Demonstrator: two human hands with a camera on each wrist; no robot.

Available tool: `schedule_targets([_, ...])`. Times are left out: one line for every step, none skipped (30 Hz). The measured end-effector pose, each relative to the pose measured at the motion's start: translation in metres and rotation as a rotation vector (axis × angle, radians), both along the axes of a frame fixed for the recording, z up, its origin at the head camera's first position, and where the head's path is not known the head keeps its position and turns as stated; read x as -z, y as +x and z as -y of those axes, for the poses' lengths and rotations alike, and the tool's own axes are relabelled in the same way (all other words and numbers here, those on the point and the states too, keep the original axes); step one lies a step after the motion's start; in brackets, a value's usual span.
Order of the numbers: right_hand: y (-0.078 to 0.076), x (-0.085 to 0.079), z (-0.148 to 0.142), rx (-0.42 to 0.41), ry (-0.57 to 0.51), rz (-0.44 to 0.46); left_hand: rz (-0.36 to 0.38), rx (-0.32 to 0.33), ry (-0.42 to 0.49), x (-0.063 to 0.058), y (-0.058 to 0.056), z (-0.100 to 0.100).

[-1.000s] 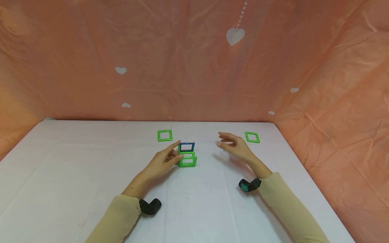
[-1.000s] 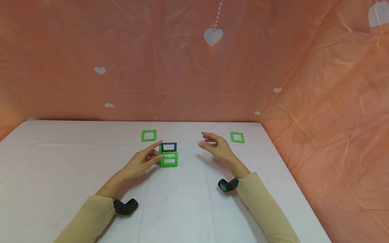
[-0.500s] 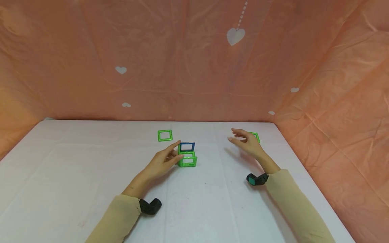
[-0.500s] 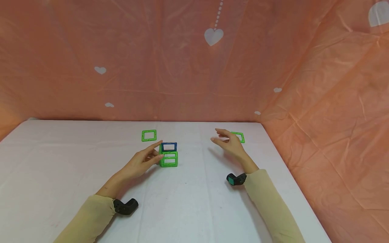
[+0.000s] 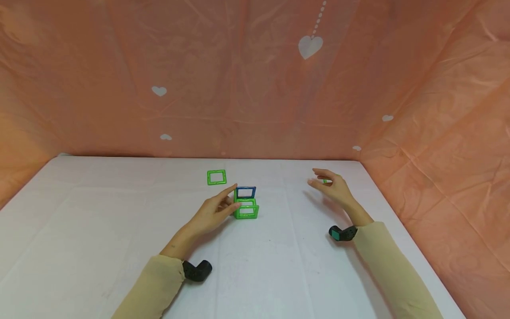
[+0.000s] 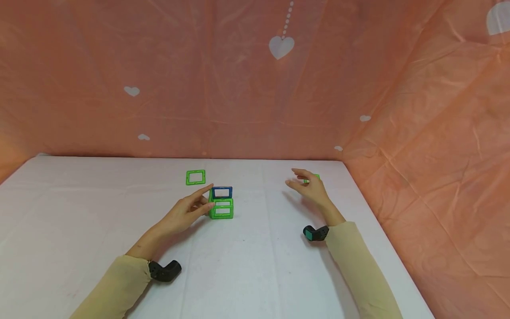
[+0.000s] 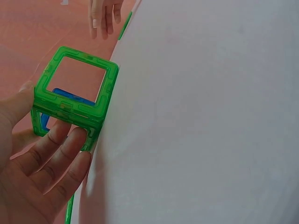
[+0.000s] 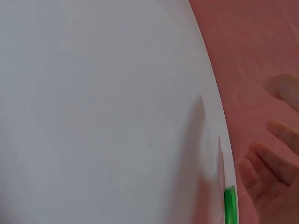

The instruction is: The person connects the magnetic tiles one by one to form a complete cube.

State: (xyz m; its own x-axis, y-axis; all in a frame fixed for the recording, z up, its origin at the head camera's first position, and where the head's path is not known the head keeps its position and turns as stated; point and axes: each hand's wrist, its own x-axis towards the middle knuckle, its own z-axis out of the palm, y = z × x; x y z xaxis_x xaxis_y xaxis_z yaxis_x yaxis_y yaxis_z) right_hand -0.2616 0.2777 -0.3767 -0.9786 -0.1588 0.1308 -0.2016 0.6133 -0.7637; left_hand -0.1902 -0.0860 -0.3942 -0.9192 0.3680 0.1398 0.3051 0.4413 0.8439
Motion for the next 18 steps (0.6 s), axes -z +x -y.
schedule_targets([0.0, 0.0, -0.001, 0.002, 0.004, 0.0, 0.0, 0.0, 0.0, 0.0, 0.0, 0.0])
schedule_targets([-0.001, 0.0, -0.002, 0.004, 0.009, -0.001, 0.0, 0.001, 0.002, 0.0, 0.0, 0.0])
schedule_targets([-0.002, 0.001, -0.003, 0.006, 0.015, -0.002, 0.001, 0.001, 0.002, 0.0, 0.0, 0.0])
schedule_targets([-0.002, 0.001, -0.004, 0.01, 0.024, -0.002, 0.0, 0.001, 0.002, 0.0, 0.0, 0.0])
schedule_targets([-0.002, 0.001, -0.005, 0.017, 0.034, -0.003, 0.0, 0.001, 0.002, 0.0, 0.0, 0.0])
schedule_targets([-0.003, 0.001, -0.006, 0.021, 0.041, -0.002, -0.001, 0.002, 0.002, 0.0, 0.0, 0.0])
schedule_targets([-0.003, 0.002, -0.007, 0.025, 0.05, 0.0, -0.002, 0.001, 0.001, 0.0, 0.0, 0.0])
schedule_targets([-0.004, 0.002, -0.008, 0.027, 0.053, 0.007, -0.003, 0.001, 0.0, 0.0, 0.0, 0.0])
schedule_targets([-0.004, 0.002, -0.01, 0.029, 0.06, 0.015, -0.003, 0.002, 0.0, 0.0, 0.0, 0.0])
schedule_targets([-0.005, 0.002, -0.011, 0.033, 0.065, 0.026, -0.004, 0.002, -0.001, 0.0, 0.0, 0.0])
schedule_targets([-0.005, 0.002, -0.013, 0.037, 0.072, 0.038, -0.004, 0.001, -0.001, 0.0, 0.0, 0.0])
schedule_targets([-0.006, 0.002, -0.014, 0.038, 0.078, 0.049, -0.005, 0.001, -0.004, 0.0, 0.0, 0.0])
schedule_targets([-0.007, 0.002, -0.015, 0.038, 0.086, 0.059, -0.005, -0.001, -0.004, 0.0, 0.0, 0.0])
schedule_targets([-0.007, 0.002, -0.016, 0.036, 0.091, 0.068, -0.005, -0.001, -0.005, 0.0, 0.0, 0.0])
schedule_targets([-0.008, 0.002, -0.017, 0.037, 0.092, 0.076, -0.005, -0.003, -0.005, 0.0, 0.0, 0.001])
schedule_targets([-0.008, 0.002, -0.017, 0.034, 0.093, 0.079, -0.005, -0.004, -0.006, -0.001, 0.0, 0.001])
schedule_targets([-0.009, 0.002, -0.018, 0.031, 0.096, 0.075, -0.005, -0.004, -0.006, -0.001, 0.001, 0.001])
schedule_targets([-0.009, 0.002, -0.019, 0.025, 0.101, 0.069, -0.004, -0.004, -0.007, -0.001, 0.001, 0.001])
